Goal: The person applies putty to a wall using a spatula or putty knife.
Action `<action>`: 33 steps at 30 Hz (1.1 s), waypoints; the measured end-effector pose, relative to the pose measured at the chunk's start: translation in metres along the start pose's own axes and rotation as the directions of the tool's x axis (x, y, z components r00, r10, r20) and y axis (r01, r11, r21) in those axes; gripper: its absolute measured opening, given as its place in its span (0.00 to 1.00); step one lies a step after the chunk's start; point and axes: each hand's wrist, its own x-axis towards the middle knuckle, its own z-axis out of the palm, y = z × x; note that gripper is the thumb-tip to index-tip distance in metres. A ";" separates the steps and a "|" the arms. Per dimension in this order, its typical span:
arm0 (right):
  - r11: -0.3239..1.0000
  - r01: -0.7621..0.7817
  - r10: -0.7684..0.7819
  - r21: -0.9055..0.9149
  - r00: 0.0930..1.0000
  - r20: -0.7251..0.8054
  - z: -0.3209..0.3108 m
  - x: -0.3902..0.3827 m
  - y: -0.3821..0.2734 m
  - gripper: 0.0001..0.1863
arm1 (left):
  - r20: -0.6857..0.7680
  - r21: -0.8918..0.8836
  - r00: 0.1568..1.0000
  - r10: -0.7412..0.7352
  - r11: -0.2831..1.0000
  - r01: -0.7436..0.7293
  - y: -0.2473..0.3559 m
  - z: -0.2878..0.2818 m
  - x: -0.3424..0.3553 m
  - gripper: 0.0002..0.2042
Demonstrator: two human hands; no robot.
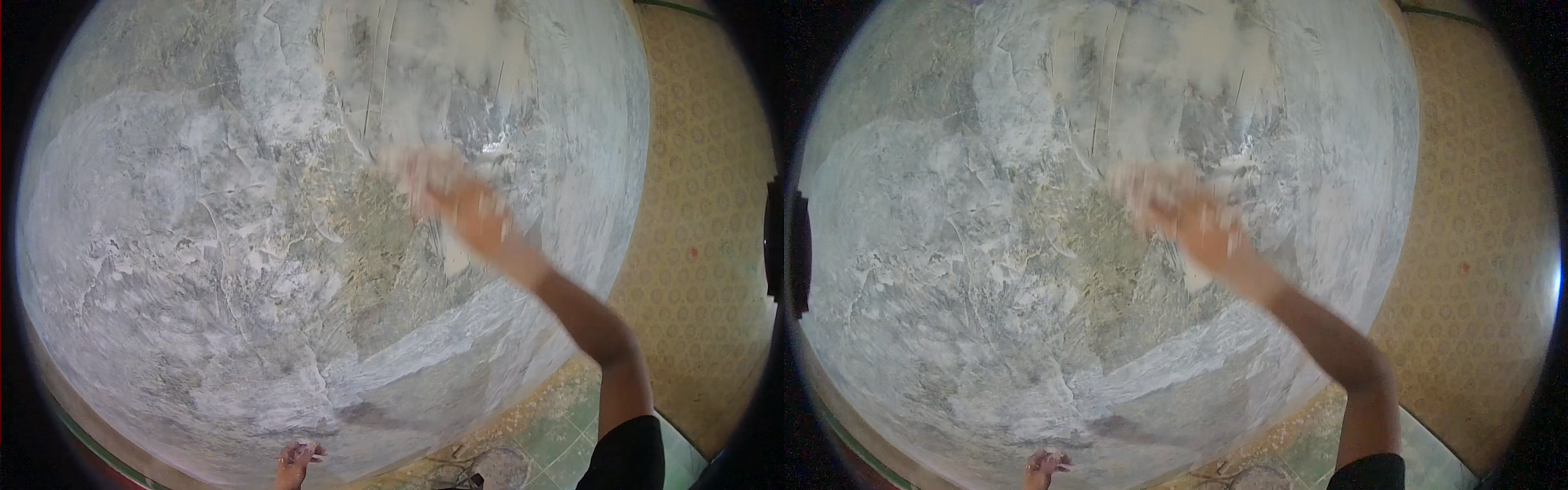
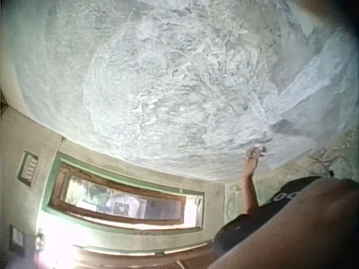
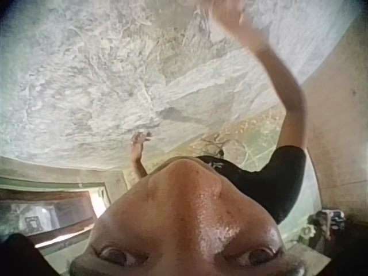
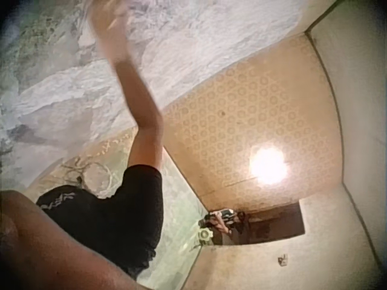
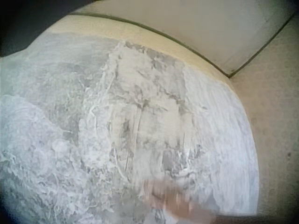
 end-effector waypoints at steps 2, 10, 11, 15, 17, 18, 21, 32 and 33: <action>0.969 0.115 -0.095 0.219 0.991 -0.096 -0.019 -0.031 -0.032 0.37 | 0.075 0.130 0.993 -0.091 0.988 0.081 0.003 0.003 0.006 0.21; 0.907 -0.378 0.400 0.185 0.911 -0.103 -0.081 0.196 0.147 0.28 | 0.082 0.110 0.995 -0.062 0.992 0.053 -0.032 0.009 0.030 0.26; 0.908 -0.375 0.399 0.187 0.910 -0.111 -0.065 0.197 0.142 0.28 | 0.134 0.199 0.988 -0.077 0.979 0.049 -0.042 0.004 0.036 0.27; 0.953 -0.118 0.087 -0.279 0.989 -0.124 -0.019 0.135 0.036 0.34 | -0.055 0.165 0.996 -0.072 0.983 0.080 0.004 0.036 0.010 0.23; 0.970 0.130 -0.160 -0.206 0.978 -0.137 0.024 0.072 0.004 0.36 | 0.058 0.108 0.996 -0.073 0.992 0.066 -0.006 0.032 0.015 0.21; 0.970 0.129 -0.161 -0.206 0.976 -0.147 0.020 0.057 -0.007 0.36 | 0.051 0.108 0.997 -0.065 0.992 0.060 -0.012 0.029 0.012 0.21; 0.984 0.180 -0.176 -0.003 0.955 -0.238 -0.013 0.018 -0.008 0.32 | -0.001 0.077 0.999 -0.045 0.996 0.045 -0.032 0.014 0.022 0.17; 0.881 -0.327 0.439 0.341 0.834 -0.335 -0.121 0.216 0.258 0.22 | -0.122 0.140 0.993 -0.003 0.990 0.020 0.038 0.049 0.005 0.15; 0.849 -0.377 0.487 0.371 0.832 -0.268 -0.123 0.220 0.243 0.23 | -0.195 0.060 0.981 -0.015 0.998 0.027 0.039 0.054 -0.001 0.15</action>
